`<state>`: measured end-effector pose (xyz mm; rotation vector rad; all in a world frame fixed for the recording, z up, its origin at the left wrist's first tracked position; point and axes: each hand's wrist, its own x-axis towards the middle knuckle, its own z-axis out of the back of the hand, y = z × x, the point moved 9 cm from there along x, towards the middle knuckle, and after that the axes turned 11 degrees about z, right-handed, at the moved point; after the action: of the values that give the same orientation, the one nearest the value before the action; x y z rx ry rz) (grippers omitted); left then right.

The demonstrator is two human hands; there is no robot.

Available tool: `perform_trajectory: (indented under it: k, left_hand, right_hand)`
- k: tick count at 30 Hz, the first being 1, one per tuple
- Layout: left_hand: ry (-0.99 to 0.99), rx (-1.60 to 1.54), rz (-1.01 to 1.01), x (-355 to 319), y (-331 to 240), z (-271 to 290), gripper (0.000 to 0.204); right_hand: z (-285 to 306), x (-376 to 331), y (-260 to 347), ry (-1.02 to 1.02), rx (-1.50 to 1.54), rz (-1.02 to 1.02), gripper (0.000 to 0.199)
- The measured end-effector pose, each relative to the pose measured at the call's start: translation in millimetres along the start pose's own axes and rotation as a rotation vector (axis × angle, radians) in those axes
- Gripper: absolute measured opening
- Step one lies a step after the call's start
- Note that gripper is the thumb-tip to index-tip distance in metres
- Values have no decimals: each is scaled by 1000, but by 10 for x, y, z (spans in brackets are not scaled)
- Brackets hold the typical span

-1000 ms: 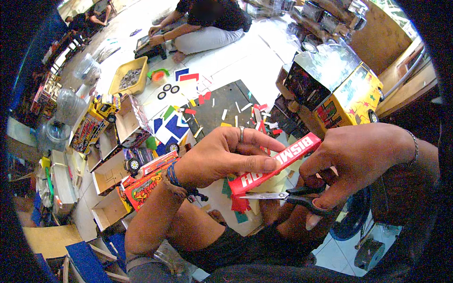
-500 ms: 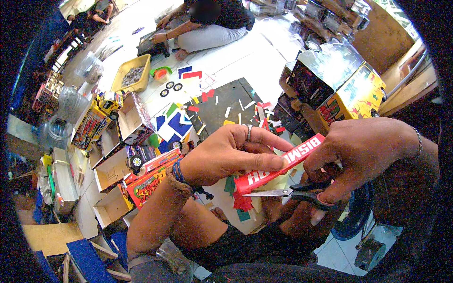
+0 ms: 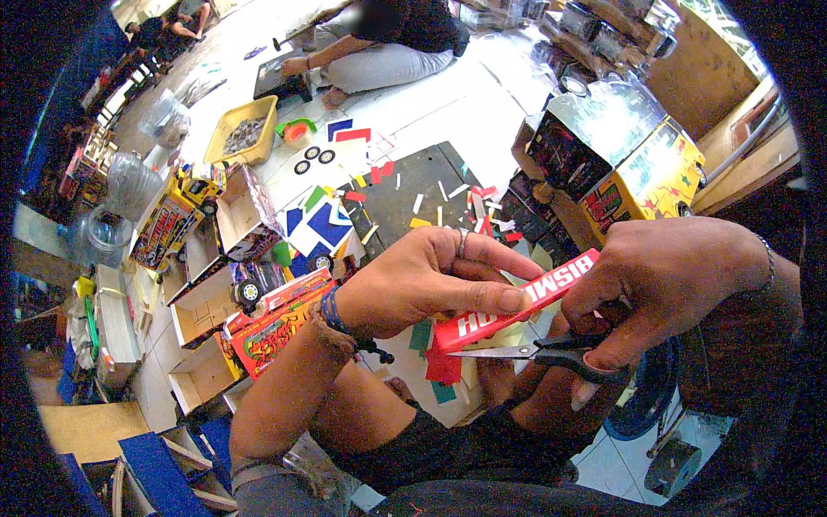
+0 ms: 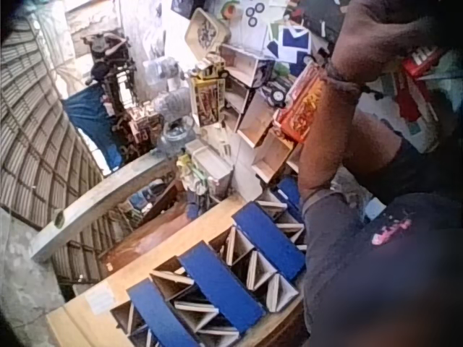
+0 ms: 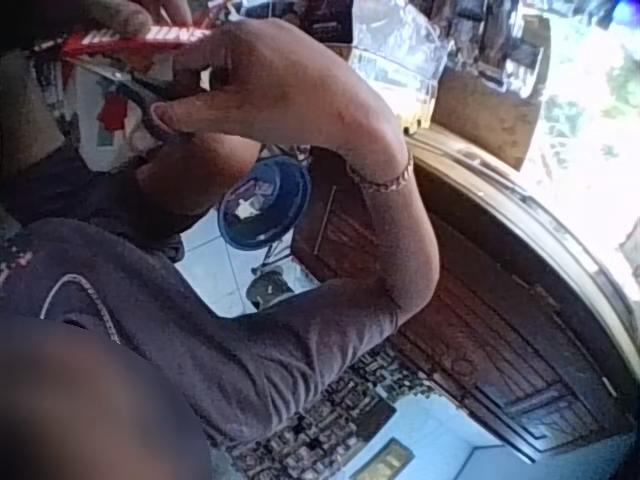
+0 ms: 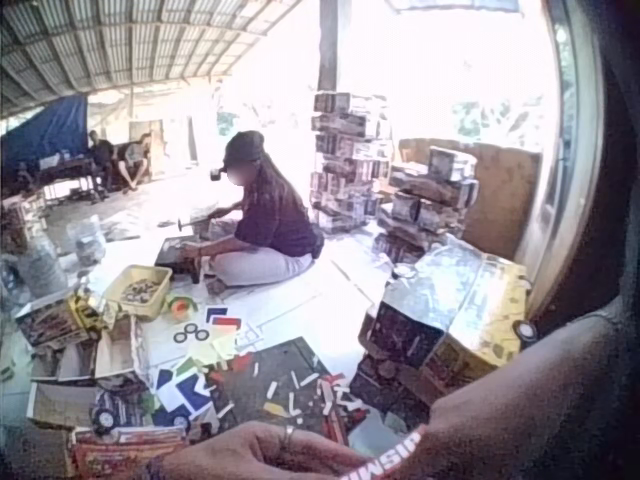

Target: The person uses scissors to cut a red printed paper strip into smaller pieces. They then fold the cut pieces and apply glue to attach them to a small cardboard box, forming a decorative frame.

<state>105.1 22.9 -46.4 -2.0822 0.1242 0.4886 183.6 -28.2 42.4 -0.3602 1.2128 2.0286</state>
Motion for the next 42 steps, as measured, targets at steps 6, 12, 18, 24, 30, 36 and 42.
perform_trajectory:
  k: [6, 12, 18, 24, 30, 36, 42]
  left_hand:
    - [14, 20, 5, -3, -7, -24, 42]
    - [-16, 29, -17, 13, -5, 60, 40]
    - [-146, 31, -94, -96, -166, 347, 38]
    - [-237, 197, -52, -146, -145, 471, 42]
    - [-230, 203, -116, -178, -96, 657, 30]
    - [-722, 40, -347, -593, -382, 1112, 32]
    - [-946, 236, -646, -945, -586, 640, 19]
  right_hand:
    - [-47, -13, -31, 64, -1, -79, 32]
    - [-76, -57, -66, 78, -52, -93, 30]
    - [185, -249, 16, -361, 147, 44, 21]
    - [545, -170, -158, -1004, -123, 214, 48]
    - [351, 331, -412, -871, 61, 269, 47]
    - [325, 165, -583, -1090, 362, 271, 44]
    - [346, -127, -672, -1354, 537, 319, 43]
